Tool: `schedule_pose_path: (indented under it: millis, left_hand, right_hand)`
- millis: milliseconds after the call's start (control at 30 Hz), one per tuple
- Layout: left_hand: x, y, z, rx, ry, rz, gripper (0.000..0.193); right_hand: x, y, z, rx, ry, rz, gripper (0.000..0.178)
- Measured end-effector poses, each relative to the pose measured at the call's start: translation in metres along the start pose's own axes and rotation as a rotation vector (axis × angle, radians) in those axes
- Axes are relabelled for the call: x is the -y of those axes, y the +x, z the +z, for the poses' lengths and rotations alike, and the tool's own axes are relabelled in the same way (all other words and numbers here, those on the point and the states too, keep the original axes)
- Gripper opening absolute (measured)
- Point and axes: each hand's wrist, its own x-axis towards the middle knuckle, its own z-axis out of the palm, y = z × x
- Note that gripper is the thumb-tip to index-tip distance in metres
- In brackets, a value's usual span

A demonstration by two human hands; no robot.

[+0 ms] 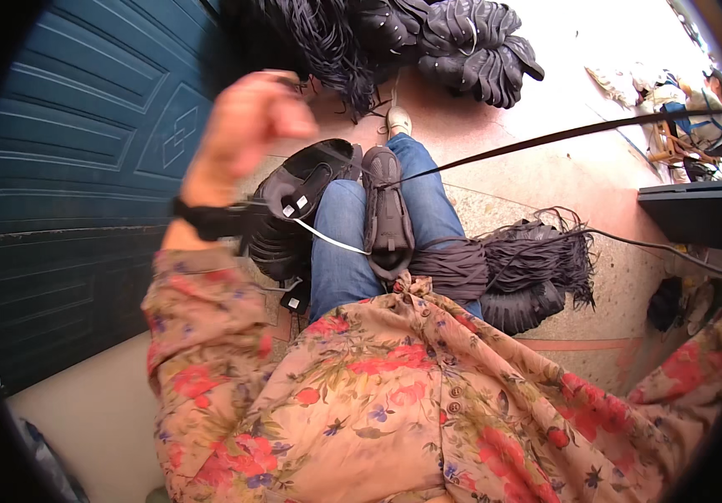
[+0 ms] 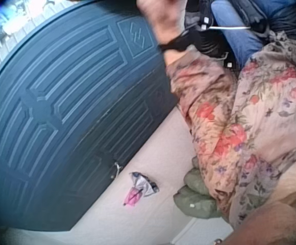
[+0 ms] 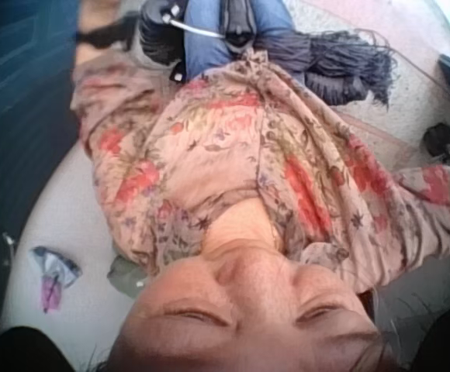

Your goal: The recorder is sitting on the floor lacing and tying black shoes.

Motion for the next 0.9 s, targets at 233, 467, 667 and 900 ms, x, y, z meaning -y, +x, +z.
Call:
schedule_pose_path:
  millis: [233, 467, 667, 900]
  left_hand:
    - [-0.086, -0.192, -0.4, -1.006, -0.498, 0.323, 0.033]
    - [0.029, -0.096, -0.218, -0.805, -0.224, -0.271, 0.027]
    - [0.135, -0.026, -0.058, -0.328, -0.206, -0.597, 0.027]
    - [0.191, -0.021, 0.0, 0.032, 0.446, -0.431, 0.027]
  right_hand:
    - [-0.032, -0.012, -0.066, -0.2, 0.157, 0.167, 0.032]
    - [-0.151, -0.033, 0.435, 0.306, -0.017, 0.527, 0.024]
    - [-0.223, -0.057, 0.574, 0.83, -0.536, 0.009, 0.017]
    - [-0.247, -0.041, 0.586, 0.585, -0.971, -0.172, 0.017]
